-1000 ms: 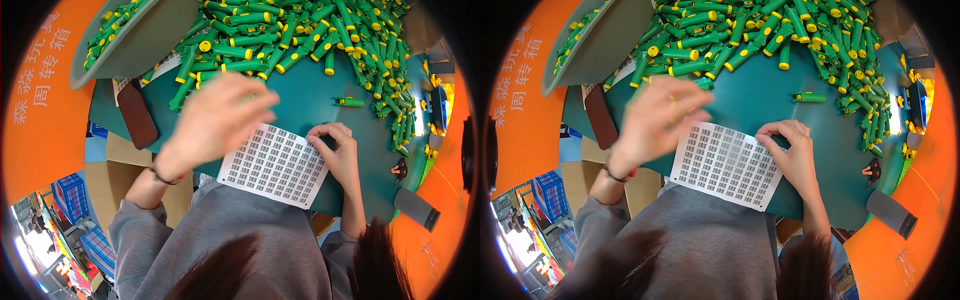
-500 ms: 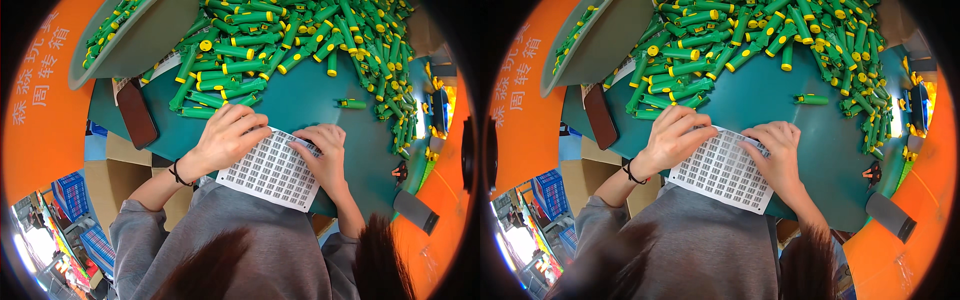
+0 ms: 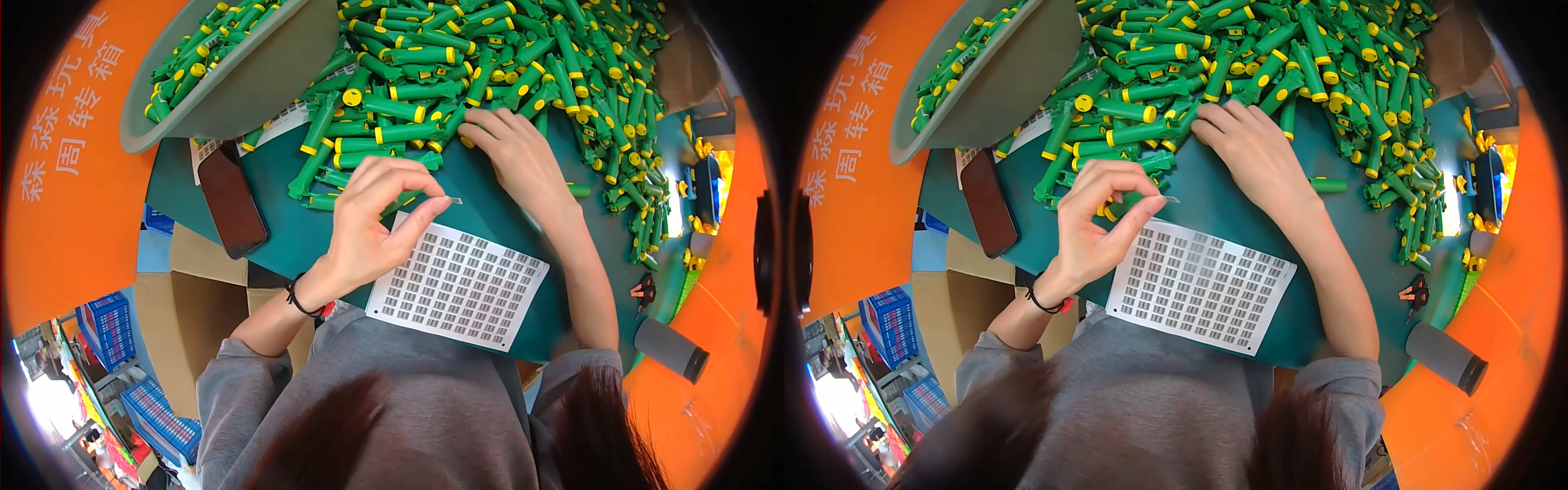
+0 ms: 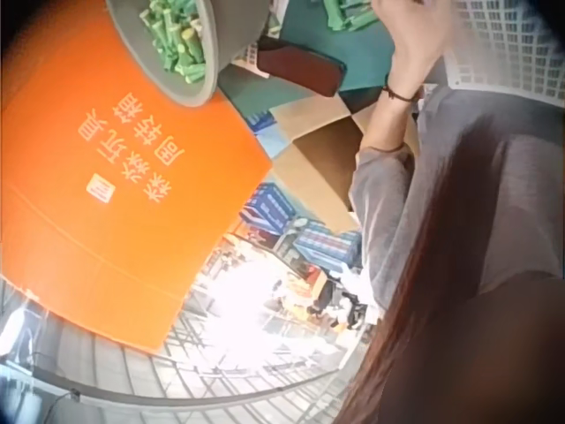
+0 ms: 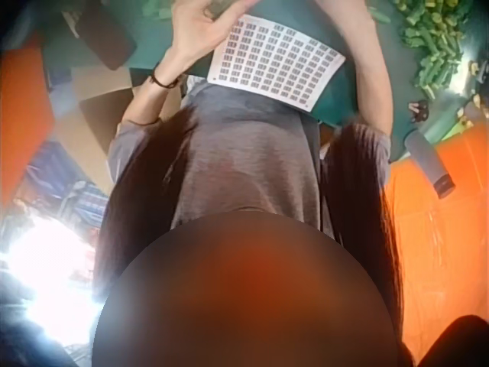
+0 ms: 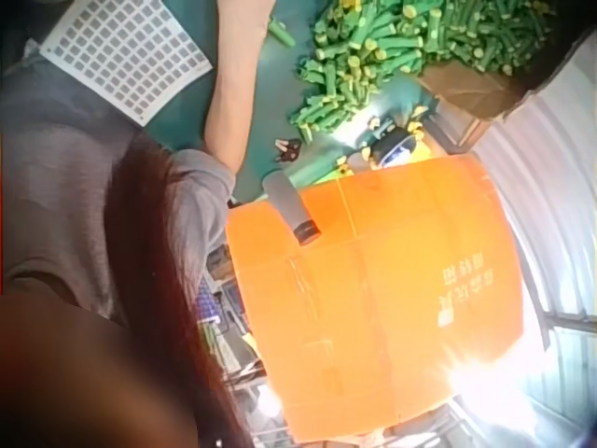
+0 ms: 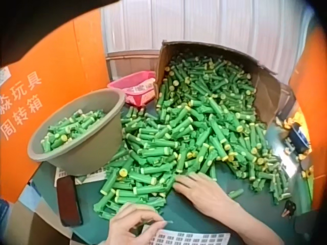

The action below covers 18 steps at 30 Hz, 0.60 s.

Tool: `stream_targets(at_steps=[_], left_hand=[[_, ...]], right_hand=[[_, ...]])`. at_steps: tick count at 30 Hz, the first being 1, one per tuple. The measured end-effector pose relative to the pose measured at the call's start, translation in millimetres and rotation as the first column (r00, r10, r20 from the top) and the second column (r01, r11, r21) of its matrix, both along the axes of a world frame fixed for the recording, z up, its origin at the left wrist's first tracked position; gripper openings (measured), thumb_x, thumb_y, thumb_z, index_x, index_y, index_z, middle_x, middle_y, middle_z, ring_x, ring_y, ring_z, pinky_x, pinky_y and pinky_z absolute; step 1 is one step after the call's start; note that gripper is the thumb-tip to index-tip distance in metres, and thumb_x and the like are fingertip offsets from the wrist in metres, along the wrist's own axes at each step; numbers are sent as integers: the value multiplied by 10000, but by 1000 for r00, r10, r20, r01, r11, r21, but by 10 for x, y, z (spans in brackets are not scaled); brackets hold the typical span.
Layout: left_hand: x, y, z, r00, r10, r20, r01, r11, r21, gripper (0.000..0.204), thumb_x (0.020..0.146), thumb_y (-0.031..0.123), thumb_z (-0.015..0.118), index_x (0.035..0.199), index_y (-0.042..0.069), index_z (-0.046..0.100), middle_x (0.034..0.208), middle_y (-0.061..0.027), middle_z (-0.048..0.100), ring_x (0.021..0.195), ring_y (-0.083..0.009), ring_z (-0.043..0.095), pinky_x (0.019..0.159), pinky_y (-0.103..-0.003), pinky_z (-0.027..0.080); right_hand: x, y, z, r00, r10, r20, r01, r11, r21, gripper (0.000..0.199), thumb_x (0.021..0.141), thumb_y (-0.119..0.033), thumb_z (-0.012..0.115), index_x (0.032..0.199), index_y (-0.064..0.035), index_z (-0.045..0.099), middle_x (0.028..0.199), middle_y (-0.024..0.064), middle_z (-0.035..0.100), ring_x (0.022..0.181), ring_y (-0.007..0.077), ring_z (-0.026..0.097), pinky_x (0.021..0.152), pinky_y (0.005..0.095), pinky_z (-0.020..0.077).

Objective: Applying small stickers from a sheet onto green cylindrical tubes.

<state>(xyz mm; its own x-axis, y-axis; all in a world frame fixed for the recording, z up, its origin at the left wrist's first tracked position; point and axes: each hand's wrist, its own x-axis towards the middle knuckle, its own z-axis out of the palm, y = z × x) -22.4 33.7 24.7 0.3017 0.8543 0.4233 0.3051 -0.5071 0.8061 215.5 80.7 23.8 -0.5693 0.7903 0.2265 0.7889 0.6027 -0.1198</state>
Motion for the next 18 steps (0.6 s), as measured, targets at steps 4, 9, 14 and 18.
stream_targets(at_steps=[4,9,14,18], left_hand=[[-40,0,52,958,62,279,28,951,-308,124,848,84,793,931,59,704,958,-27,684,873,-138,588,736,-269,462],[60,-59,208,912,-73,403,244,887,-393,85,936,62,701,1009,40,662,1177,-80,624,1058,-138,574,925,-294,454],[247,-69,275,952,-193,238,247,943,-223,109,890,100,746,965,65,674,1158,-69,663,1111,-196,563,1004,-360,399],[352,-75,323,959,-238,152,265,945,-192,99,871,85,749,935,67,676,1098,-55,685,1071,-203,584,983,-357,408]], right_hand=[[83,-147,-16,983,5,-186,6,998,56,373,830,63,691,1185,-27,618,1255,88,622,1005,248,641,875,368,542],[-63,-839,-21,234,-337,-912,-77,929,-363,319,885,87,676,1184,16,590,1232,141,620,1039,210,644,866,356,562],[-110,-1233,-87,-49,-484,-874,-179,865,-469,389,844,142,697,1205,64,574,1244,195,618,1155,260,630,958,381,560],[-77,-1297,-118,9,-394,-919,-189,902,-389,386,855,159,675,1221,81,580,1268,205,611,1203,277,610,1003,391,555]])
